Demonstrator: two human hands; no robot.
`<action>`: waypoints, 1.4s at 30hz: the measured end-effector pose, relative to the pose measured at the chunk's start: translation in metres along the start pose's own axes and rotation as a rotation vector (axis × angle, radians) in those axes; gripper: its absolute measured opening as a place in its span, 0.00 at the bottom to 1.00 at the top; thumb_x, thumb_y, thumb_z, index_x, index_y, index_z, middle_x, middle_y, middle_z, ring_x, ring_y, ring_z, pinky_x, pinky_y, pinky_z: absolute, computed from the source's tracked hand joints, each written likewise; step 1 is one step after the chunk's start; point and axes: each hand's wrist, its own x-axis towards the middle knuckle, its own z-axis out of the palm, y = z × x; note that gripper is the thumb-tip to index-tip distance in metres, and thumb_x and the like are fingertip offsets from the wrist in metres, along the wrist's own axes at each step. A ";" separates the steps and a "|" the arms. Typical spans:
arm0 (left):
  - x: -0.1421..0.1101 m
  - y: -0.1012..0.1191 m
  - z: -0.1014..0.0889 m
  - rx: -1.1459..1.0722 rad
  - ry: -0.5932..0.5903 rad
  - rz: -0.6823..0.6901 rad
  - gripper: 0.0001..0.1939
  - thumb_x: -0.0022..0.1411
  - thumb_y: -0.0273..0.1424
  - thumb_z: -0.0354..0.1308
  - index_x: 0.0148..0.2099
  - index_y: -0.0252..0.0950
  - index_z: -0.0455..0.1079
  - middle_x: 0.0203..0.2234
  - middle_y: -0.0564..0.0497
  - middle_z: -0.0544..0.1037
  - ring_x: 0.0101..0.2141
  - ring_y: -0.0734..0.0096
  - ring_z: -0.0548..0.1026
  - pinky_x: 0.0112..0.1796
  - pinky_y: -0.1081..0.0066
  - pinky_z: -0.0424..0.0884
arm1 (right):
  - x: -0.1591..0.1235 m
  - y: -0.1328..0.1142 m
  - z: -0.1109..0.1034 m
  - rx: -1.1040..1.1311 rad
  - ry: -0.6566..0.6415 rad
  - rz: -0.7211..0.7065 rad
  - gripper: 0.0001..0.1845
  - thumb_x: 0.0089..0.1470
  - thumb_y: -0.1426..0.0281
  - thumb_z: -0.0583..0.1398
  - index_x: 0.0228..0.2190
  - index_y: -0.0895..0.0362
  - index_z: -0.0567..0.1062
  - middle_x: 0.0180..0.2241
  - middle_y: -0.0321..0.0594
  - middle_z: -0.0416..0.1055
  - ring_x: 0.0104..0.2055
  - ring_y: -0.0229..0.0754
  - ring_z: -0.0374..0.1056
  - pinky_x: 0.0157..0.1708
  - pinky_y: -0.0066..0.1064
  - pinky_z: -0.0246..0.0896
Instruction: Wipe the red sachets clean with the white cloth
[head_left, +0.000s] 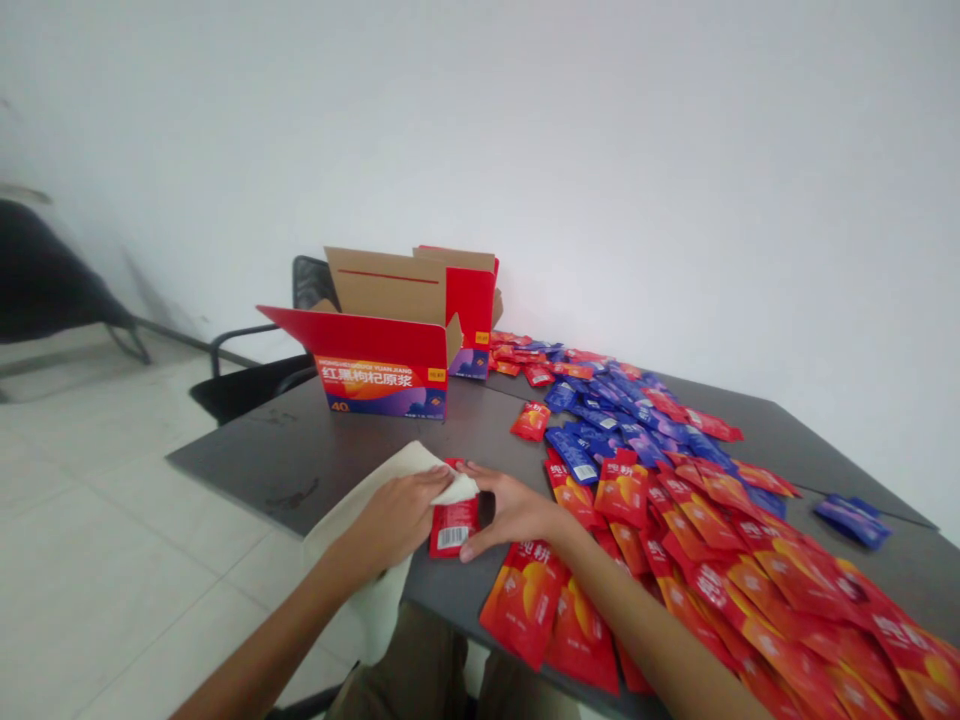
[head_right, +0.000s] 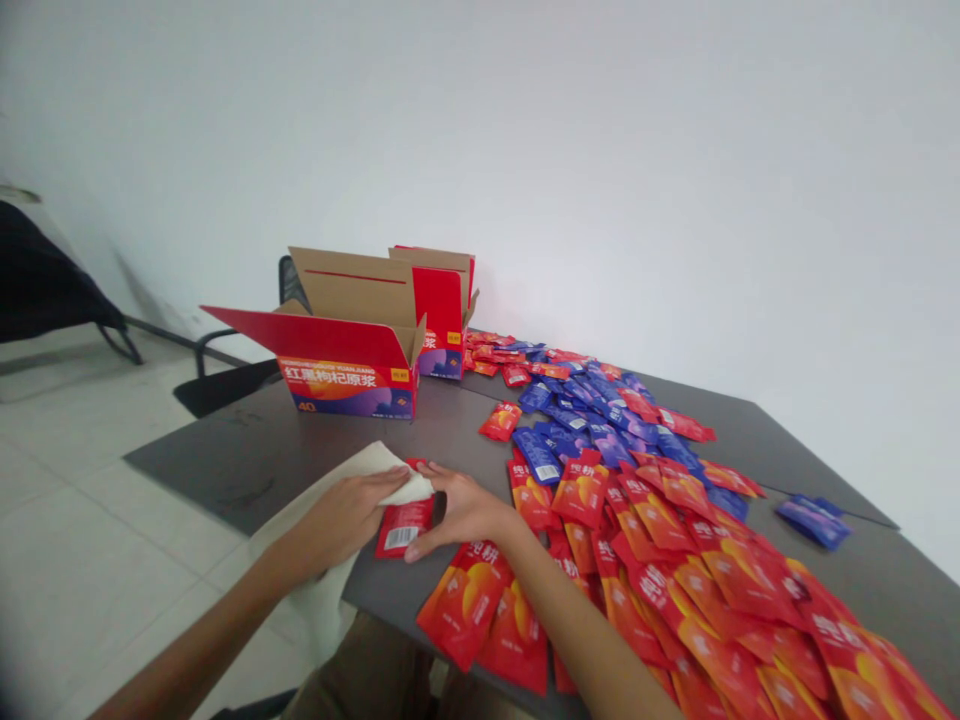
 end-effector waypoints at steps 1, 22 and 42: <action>-0.002 0.003 0.001 0.001 -0.011 0.038 0.28 0.56 0.18 0.44 0.60 0.28 0.64 0.57 0.40 0.68 0.58 0.64 0.66 0.59 0.64 0.60 | 0.000 0.000 0.000 -0.003 0.003 0.008 0.52 0.27 0.55 0.73 0.57 0.51 0.66 0.63 0.44 0.57 0.67 0.54 0.49 0.66 0.46 0.40; -0.009 0.001 0.001 -0.088 -0.034 0.056 0.31 0.55 0.17 0.43 0.61 0.31 0.63 0.59 0.43 0.67 0.59 0.68 0.65 0.60 0.65 0.58 | 0.000 0.005 0.001 -0.019 0.009 0.063 0.56 0.26 0.54 0.73 0.58 0.53 0.64 0.63 0.47 0.56 0.67 0.54 0.48 0.66 0.47 0.40; -0.021 0.013 0.006 -0.090 -0.036 0.228 0.33 0.54 0.17 0.45 0.63 0.35 0.60 0.60 0.47 0.65 0.60 0.69 0.62 0.61 0.64 0.58 | 0.000 0.009 0.003 -0.028 0.019 0.079 0.64 0.20 0.55 0.74 0.60 0.57 0.61 0.63 0.53 0.56 0.67 0.56 0.49 0.65 0.47 0.41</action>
